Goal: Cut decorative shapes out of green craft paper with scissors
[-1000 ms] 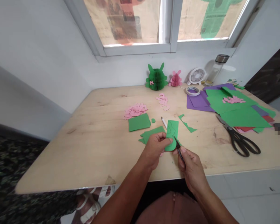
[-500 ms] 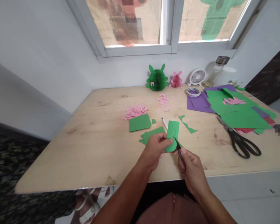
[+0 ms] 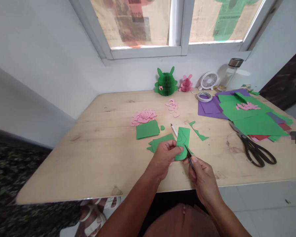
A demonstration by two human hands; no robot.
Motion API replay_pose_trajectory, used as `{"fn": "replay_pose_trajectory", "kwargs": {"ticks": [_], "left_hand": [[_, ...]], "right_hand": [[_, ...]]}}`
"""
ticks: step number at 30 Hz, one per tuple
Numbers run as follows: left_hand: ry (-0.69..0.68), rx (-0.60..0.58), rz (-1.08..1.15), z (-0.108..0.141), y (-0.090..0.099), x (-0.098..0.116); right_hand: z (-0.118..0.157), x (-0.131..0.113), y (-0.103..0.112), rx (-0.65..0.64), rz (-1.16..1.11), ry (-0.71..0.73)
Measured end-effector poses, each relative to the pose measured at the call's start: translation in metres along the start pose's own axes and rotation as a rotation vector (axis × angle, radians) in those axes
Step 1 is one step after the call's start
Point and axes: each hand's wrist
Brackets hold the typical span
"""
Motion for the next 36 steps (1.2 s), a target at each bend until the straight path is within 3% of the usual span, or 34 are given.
{"fn": "replay_pose_trajectory", "kwargs": {"ticks": [9, 36], "left_hand": [[0.016, -0.068, 0.119, -0.0006, -0.0033, 0.0043], [0.017, -0.032, 0.114, -0.0013, -0.0011, 0.0072]], "right_hand": [[-0.0022, -0.004, 0.0022, 0.023, 0.022, 0.001], [-0.0045, -0.0012, 0.0044, -0.004, 0.023, -0.011]]}}
Point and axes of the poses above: each hand's wrist, its own z-axis away from the middle knuckle, its own y-axis out of the back of the hand, x = y × z, and after that the axes turned 7 degrees about x, right-handed
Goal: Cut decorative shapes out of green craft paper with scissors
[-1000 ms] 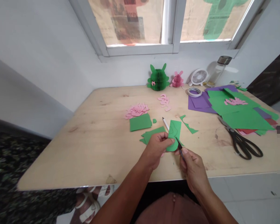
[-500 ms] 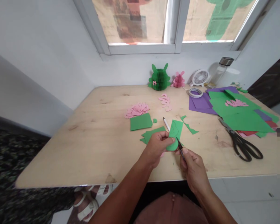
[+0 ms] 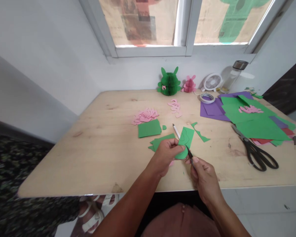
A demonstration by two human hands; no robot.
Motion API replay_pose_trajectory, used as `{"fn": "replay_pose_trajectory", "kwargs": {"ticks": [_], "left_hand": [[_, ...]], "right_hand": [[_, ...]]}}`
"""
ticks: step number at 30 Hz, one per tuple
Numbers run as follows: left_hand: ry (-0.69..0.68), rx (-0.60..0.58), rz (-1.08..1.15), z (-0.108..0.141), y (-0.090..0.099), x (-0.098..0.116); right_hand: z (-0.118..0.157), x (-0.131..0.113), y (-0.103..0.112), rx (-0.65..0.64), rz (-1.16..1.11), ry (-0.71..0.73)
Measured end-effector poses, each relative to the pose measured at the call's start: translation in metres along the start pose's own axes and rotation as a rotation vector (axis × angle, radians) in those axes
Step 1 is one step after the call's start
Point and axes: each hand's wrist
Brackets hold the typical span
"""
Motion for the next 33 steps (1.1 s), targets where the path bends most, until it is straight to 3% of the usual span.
{"fn": "replay_pose_trajectory", "kwargs": {"ticks": [22, 33], "left_hand": [[0.007, -0.037, -0.02, -0.0049, 0.0033, 0.0009], [-0.009, -0.058, -0.04, -0.0017, 0.0025, 0.004]], "right_hand": [[-0.0049, -0.0032, 0.0064, -0.015, 0.141, 0.047], [-0.0028, -0.0044, 0.0053, -0.032, 0.081, 0.018]]}}
Point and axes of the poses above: each hand's wrist, its own z-axis away from the middle knuckle, its own y-axis out of the back of the hand, x = y × z, and after that the axes turned 7 degrees about x, right-handed
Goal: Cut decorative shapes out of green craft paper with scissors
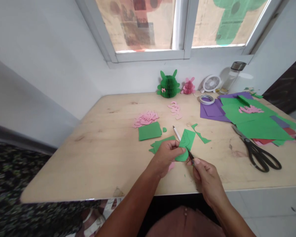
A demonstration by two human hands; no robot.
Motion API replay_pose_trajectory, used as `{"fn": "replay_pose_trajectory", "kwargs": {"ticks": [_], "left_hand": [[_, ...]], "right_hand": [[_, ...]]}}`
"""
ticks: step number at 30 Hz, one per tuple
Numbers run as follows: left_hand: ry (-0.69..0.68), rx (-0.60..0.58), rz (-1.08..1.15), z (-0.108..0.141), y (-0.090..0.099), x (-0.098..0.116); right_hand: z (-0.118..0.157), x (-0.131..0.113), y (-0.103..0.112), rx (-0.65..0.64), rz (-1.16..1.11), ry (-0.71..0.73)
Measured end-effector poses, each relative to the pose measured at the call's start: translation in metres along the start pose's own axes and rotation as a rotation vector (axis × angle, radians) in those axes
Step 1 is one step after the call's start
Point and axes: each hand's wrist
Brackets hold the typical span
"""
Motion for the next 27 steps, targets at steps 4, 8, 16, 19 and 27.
{"fn": "replay_pose_trajectory", "kwargs": {"ticks": [4, 8, 16, 19, 27], "left_hand": [[0.0, -0.036, 0.002, 0.0007, -0.0008, 0.0028], [0.002, -0.042, -0.009, 0.0, -0.0001, 0.0035], [0.024, -0.049, -0.041, -0.0009, 0.0024, 0.004], [0.024, -0.039, -0.054, -0.0006, 0.0023, 0.0053], [0.031, -0.043, -0.038, -0.0035, 0.0051, 0.0013]], "right_hand": [[-0.0003, -0.0007, 0.0004, -0.007, 0.025, 0.022], [-0.0006, -0.0017, 0.0002, -0.017, 0.026, 0.008], [-0.0025, -0.0029, 0.0017, -0.019, 0.067, 0.032], [-0.0026, -0.0023, 0.0026, -0.024, 0.059, 0.036], [-0.003, -0.0062, 0.0012, -0.003, 0.099, 0.074]]}}
Point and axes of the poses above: each hand's wrist, its own z-axis away from the middle knuckle, its own y-axis out of the back of the hand, x = y × z, and after that the axes turned 7 degrees about x, right-handed
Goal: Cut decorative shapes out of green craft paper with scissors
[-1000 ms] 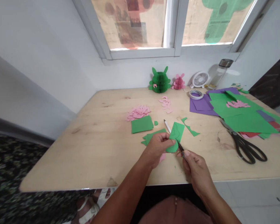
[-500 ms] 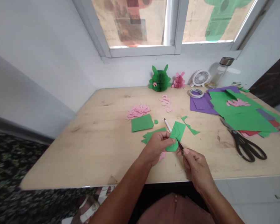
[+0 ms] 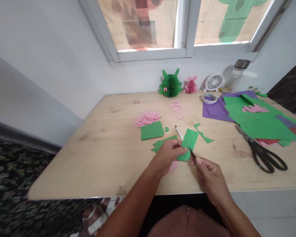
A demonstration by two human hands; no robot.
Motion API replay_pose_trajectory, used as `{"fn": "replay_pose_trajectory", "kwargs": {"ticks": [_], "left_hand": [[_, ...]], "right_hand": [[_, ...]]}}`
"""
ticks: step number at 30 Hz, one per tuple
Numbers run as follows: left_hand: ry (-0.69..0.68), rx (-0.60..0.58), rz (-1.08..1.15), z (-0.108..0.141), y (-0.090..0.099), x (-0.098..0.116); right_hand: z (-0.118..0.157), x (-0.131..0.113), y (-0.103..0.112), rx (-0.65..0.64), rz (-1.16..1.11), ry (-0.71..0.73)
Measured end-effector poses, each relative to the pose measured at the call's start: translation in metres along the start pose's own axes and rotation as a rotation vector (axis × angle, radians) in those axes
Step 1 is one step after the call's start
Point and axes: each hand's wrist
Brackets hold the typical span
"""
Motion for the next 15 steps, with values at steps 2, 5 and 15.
{"fn": "replay_pose_trajectory", "kwargs": {"ticks": [2, 5, 15], "left_hand": [[0.009, -0.006, 0.014, -0.0003, 0.0004, -0.001], [0.025, 0.005, 0.03, -0.0014, 0.0011, -0.002], [-0.012, 0.078, -0.03, -0.0017, -0.0011, 0.001]], "right_hand": [[-0.0001, -0.0004, -0.0003, 0.0, -0.004, -0.01], [0.0001, 0.0003, -0.0003, -0.001, -0.021, -0.042], [-0.0016, 0.0028, 0.0006, -0.004, 0.037, -0.029]]}}
Point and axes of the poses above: each hand's wrist, its own z-axis away from the middle knuckle, its own y-axis out of the back of the hand, x = y × z, and after that the axes turned 7 degrees about x, right-handed
